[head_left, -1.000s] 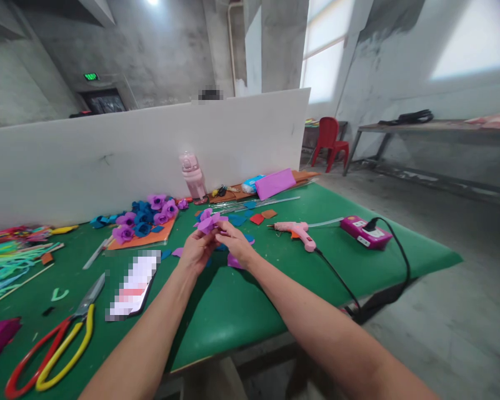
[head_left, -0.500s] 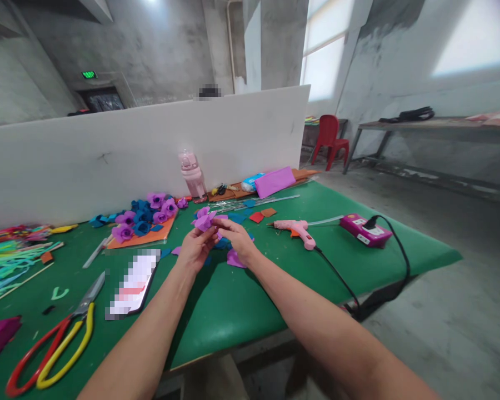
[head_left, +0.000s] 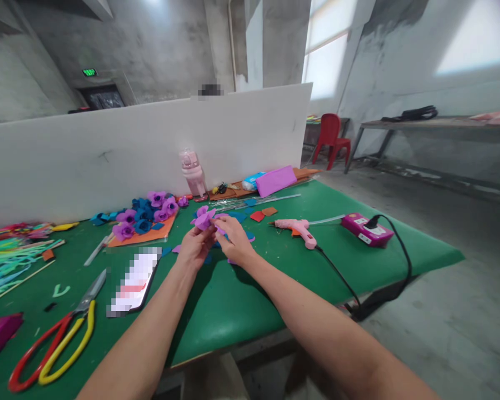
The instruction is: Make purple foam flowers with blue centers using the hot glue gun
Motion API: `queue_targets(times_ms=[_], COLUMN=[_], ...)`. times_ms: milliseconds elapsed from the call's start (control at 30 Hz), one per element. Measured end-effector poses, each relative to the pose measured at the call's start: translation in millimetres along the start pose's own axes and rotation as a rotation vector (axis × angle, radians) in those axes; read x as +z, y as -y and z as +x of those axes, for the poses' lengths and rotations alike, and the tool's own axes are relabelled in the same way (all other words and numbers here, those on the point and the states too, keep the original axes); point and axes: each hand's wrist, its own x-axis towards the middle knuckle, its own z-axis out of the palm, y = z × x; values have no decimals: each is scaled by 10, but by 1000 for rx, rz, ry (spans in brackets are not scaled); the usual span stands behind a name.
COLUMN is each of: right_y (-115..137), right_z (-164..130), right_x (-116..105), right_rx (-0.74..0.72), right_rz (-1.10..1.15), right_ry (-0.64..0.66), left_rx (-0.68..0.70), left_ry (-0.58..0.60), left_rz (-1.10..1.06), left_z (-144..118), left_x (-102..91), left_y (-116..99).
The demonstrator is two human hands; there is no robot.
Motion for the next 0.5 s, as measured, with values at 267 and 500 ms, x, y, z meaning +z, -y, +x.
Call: queue_targets(times_ms=[267,500], right_y=[102,-122], right_z=[10,115], right_x=[-51,-117], right_rx=[20,502], right_rz=[91,544], right_ry=[-81,-418], left_rx=[-7,-41], left_ry=[-30,-20], left_rz=[-22,22], left_z=[-10,-46], left_x=[10,25], left_y=[-60,-137])
